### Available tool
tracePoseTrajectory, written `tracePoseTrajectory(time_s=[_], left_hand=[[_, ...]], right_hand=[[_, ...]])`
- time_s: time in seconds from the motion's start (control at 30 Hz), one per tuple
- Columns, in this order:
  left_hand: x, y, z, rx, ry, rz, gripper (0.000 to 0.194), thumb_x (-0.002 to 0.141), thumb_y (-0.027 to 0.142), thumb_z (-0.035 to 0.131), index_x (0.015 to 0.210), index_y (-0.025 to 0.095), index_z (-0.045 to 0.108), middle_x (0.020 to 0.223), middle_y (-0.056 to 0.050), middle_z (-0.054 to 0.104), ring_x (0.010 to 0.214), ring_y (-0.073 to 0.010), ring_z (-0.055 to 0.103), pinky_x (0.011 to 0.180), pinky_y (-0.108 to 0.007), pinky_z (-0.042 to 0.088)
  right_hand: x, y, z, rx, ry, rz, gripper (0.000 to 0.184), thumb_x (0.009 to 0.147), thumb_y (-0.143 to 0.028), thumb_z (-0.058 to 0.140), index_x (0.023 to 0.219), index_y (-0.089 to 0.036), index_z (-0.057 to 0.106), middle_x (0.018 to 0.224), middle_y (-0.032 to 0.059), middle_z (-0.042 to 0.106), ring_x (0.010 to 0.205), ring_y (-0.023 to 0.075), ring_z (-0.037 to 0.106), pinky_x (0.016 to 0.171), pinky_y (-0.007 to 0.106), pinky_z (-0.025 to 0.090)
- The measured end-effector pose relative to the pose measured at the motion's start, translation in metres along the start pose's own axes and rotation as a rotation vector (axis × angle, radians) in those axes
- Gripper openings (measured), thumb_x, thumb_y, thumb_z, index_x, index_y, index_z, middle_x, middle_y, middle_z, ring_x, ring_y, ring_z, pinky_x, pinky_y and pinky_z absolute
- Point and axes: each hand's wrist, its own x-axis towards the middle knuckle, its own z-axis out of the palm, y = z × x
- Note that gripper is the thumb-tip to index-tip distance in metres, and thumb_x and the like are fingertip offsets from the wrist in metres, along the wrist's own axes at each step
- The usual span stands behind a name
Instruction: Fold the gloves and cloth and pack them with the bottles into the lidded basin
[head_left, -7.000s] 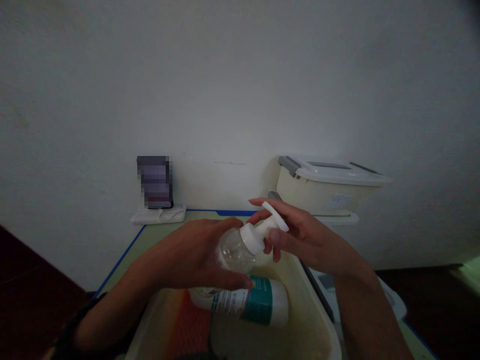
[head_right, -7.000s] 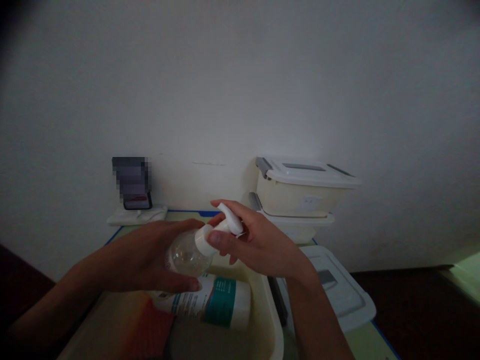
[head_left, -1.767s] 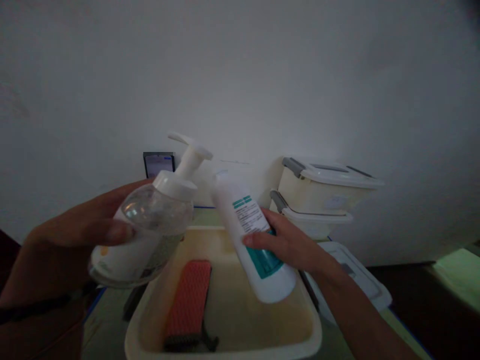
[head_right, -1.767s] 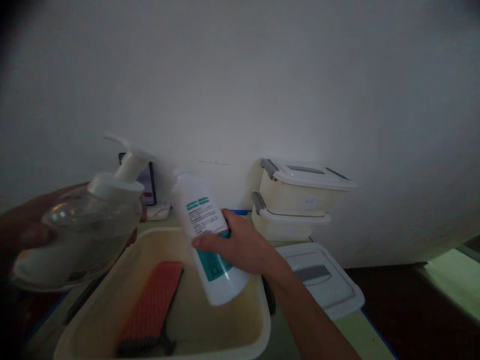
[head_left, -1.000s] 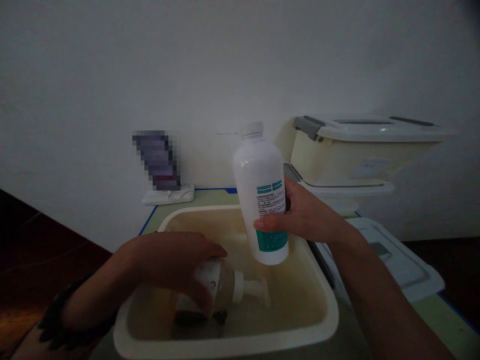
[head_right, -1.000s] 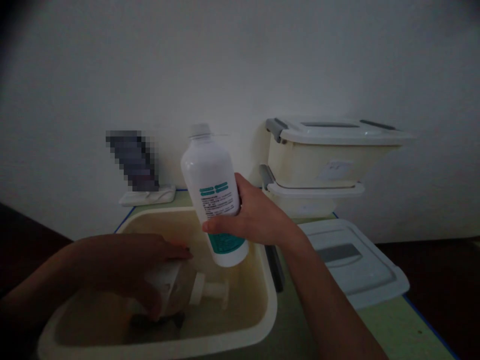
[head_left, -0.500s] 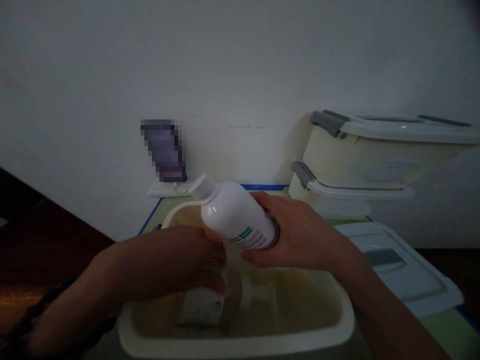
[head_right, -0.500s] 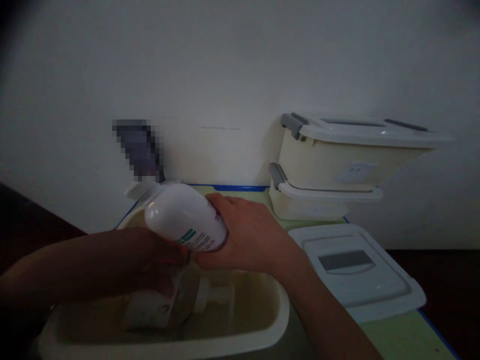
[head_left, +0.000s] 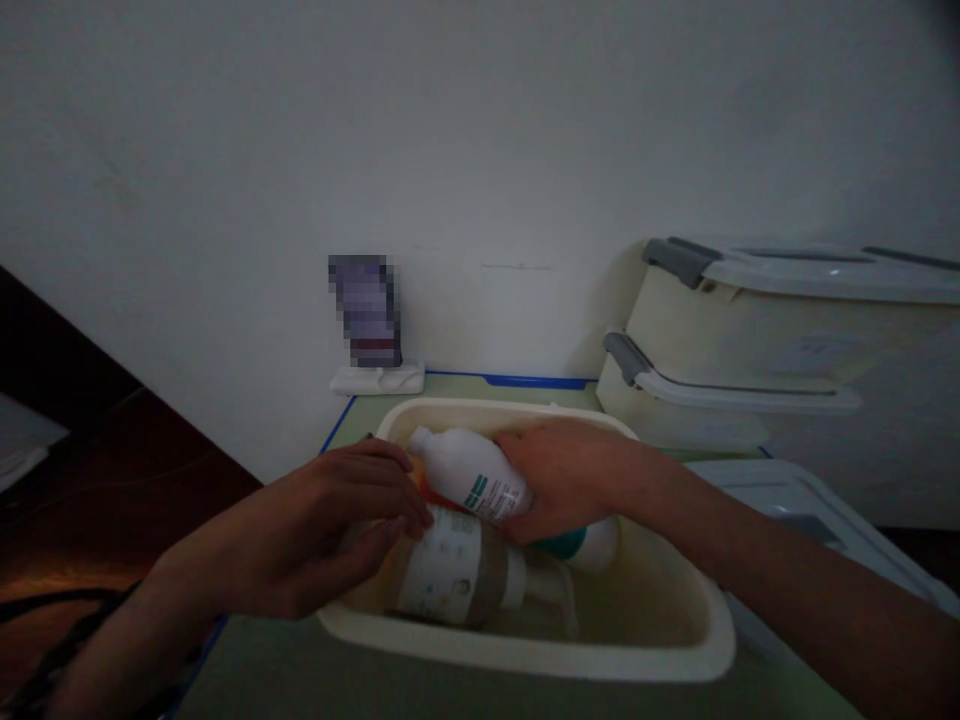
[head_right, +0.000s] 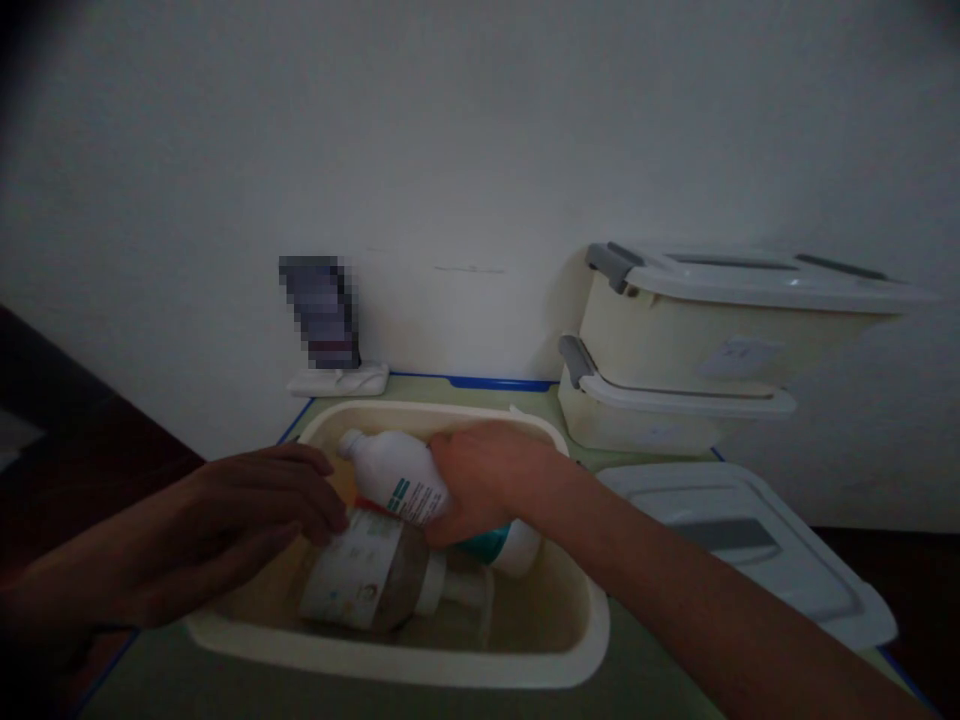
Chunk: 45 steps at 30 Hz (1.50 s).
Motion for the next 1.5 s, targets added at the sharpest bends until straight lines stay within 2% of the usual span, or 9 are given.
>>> tracePoseTrajectory(time_s=[0.1,0.23,0.37,0.47,0.67,0.87,1.1,1.33,1.5], left_hand=[[0.001,0.0,0.003,-0.013,0.007,-0.041,0.025,0.087,0.02,0.04,0.089,0.021,0.066,0.091,-0.004,0.069,0.092,-0.0185,0.059,0.09,-0.031,0.043],[0.011,0.004,0.002,0.052,-0.017,-0.203,0.021,0.088,0.028,0.044,0.089,0.021,0.065,0.094,-0.003,0.066,0.091,-0.0173,0.059,0.083,-0.028,0.044],[0.035,-0.001,-0.01,0.062,-0.205,-0.29,0.023,0.085,0.033,0.048,0.089,0.02,0.067,0.08,-0.001,0.068,0.069,-0.0148,0.061,0.064,-0.024,0.044],[0.058,-0.009,-0.024,0.024,-0.191,-0.343,0.021,0.078,0.033,0.059,0.089,0.017,0.066,0.08,-0.002,0.069,0.07,-0.0148,0.062,0.061,-0.022,0.044],[0.076,-0.016,-0.039,0.145,-0.054,-0.34,0.019,0.074,0.022,0.06,0.091,0.016,0.068,0.087,-0.004,0.067,0.081,-0.0164,0.06,0.069,-0.024,0.044],[0.073,-0.028,-0.03,0.223,-0.098,-0.278,0.026,0.071,0.016,0.064,0.096,0.02,0.069,0.093,-0.004,0.056,0.085,-0.0176,0.056,0.077,-0.026,0.042],[0.08,-0.035,-0.025,0.235,-0.107,-0.264,0.021,0.073,0.015,0.063,0.092,0.02,0.07,0.089,-0.003,0.053,0.08,-0.0162,0.055,0.074,-0.025,0.041],[0.08,-0.046,-0.022,0.257,-0.082,-0.248,0.019,0.071,0.018,0.063,0.088,0.022,0.07,0.089,-0.002,0.054,0.081,-0.0167,0.055,0.073,-0.025,0.041],[0.078,-0.042,-0.023,0.276,-0.104,-0.281,0.021,0.07,0.025,0.064,0.09,0.023,0.07,0.09,-0.003,0.053,0.083,-0.0183,0.055,0.074,-0.026,0.04]], right_hand=[[0.003,0.0,0.005,-0.04,0.018,0.0,0.054,0.061,-0.054,0.061,0.105,-0.022,0.061,0.095,0.0093,0.068,0.075,0.027,0.064,0.057,0.033,0.044],[0.002,0.0,0.008,-0.073,0.049,0.004,0.06,0.06,-0.056,0.061,0.106,-0.018,0.06,0.093,0.0118,0.069,0.075,0.028,0.065,0.058,0.034,0.045],[0.005,0.002,0.008,-0.079,0.057,0.006,0.059,0.059,-0.055,0.062,0.103,-0.016,0.061,0.093,0.0126,0.069,0.078,0.0286,0.065,0.061,0.034,0.046],[0.007,0.0,0.006,-0.085,0.038,0.039,0.059,0.059,-0.055,0.062,0.103,-0.016,0.063,0.093,0.0128,0.07,0.078,0.028,0.066,0.063,0.034,0.047],[0.006,-0.015,-0.005,-0.136,-0.104,0.173,0.053,0.06,-0.054,0.061,0.093,-0.013,0.07,0.086,0.0162,0.071,0.074,0.0314,0.067,0.058,0.037,0.05],[0.012,-0.03,-0.011,-0.192,-0.25,0.253,0.044,0.063,-0.047,0.064,0.089,-0.013,0.072,0.084,0.0155,0.072,0.077,0.0312,0.068,0.061,0.036,0.052],[0.016,-0.031,-0.005,-0.223,-0.209,0.279,0.046,0.062,-0.046,0.067,0.091,-0.01,0.071,0.089,0.0182,0.071,0.078,0.0321,0.068,0.062,0.036,0.051],[-0.011,-0.025,-0.014,-0.238,-0.072,0.437,0.047,0.063,-0.048,0.07,0.092,-0.012,0.069,0.09,0.0152,0.07,0.081,0.03,0.066,0.063,0.032,0.049],[-0.017,-0.005,-0.01,-0.212,-0.117,0.259,0.043,0.067,-0.046,0.07,0.094,-0.013,0.07,0.093,0.0138,0.07,0.087,0.0289,0.065,0.069,0.031,0.047]])
